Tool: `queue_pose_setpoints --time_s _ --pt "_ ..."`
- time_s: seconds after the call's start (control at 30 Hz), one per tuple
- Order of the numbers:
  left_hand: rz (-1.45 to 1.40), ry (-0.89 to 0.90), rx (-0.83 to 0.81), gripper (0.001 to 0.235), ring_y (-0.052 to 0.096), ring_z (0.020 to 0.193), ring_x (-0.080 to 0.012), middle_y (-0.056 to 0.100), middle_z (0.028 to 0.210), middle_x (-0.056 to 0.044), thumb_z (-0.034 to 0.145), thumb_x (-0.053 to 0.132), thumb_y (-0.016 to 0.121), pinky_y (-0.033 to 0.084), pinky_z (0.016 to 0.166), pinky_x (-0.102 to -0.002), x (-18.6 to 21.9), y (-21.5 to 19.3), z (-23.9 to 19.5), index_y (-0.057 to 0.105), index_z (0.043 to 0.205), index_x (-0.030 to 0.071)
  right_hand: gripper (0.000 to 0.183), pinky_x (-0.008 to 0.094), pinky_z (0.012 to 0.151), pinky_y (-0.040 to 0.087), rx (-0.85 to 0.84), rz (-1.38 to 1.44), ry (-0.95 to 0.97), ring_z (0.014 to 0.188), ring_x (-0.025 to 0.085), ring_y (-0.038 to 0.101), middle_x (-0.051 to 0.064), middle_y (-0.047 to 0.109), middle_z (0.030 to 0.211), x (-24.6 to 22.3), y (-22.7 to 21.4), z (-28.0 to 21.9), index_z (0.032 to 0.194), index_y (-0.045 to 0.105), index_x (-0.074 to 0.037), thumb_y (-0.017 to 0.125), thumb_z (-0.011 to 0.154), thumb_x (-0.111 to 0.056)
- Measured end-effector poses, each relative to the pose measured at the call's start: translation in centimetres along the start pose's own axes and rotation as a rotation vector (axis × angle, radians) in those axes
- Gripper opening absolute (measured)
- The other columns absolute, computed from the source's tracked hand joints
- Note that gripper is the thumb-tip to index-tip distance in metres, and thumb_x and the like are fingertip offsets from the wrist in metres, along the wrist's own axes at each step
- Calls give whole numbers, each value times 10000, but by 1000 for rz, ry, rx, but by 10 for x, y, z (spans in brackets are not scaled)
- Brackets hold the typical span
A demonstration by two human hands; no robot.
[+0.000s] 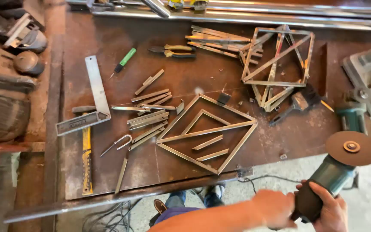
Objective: Fabricating and finishing metal frames using an angle grinder and manual assembly.
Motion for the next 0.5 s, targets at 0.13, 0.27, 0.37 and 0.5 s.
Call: queue_pose_setpoints --time_s 0.13,0.27,0.37,0.5 --pt "-49 29 339 385 628 726 -351 675 810 -174 800 408 637 509 635 -497 -121 -58 -2 753 919 61 314 451 730 504 254 -178 63 853 387 658 284 672 995 -1 -6 -15 1225 574 135 652 954 -3" --pt "246 -600 722 272 604 810 -291 618 979 -183 951 259 637 548 658 -440 -225 -116 -20 651 994 -10 442 476 691 495 301 -593 179 726 426 646 349 708 902 24 -51 -6 1164 654 191 835 818 -16" --pt "370 -711 760 322 589 987 -326 586 1108 -188 976 302 662 550 783 -453 -260 -120 -15 636 1078 -3 540 494 695 519 270 -731 218 717 463 668 383 708 896 36 -62 -1 1172 661 194 903 743 -28" --pt "544 -780 834 201 660 927 -303 674 1058 -149 974 147 529 572 728 -422 -281 -120 -7 705 969 51 463 452 695 513 164 -682 176 702 404 661 321 724 858 32 -56 -8 1124 690 141 879 724 3"
Point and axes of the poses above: each hand's wrist, its own z-axis towards the middle knuckle, its own y-axis out of the palm, x = y × z, the point moved 1 cm from there along z, towards the middle knuckle
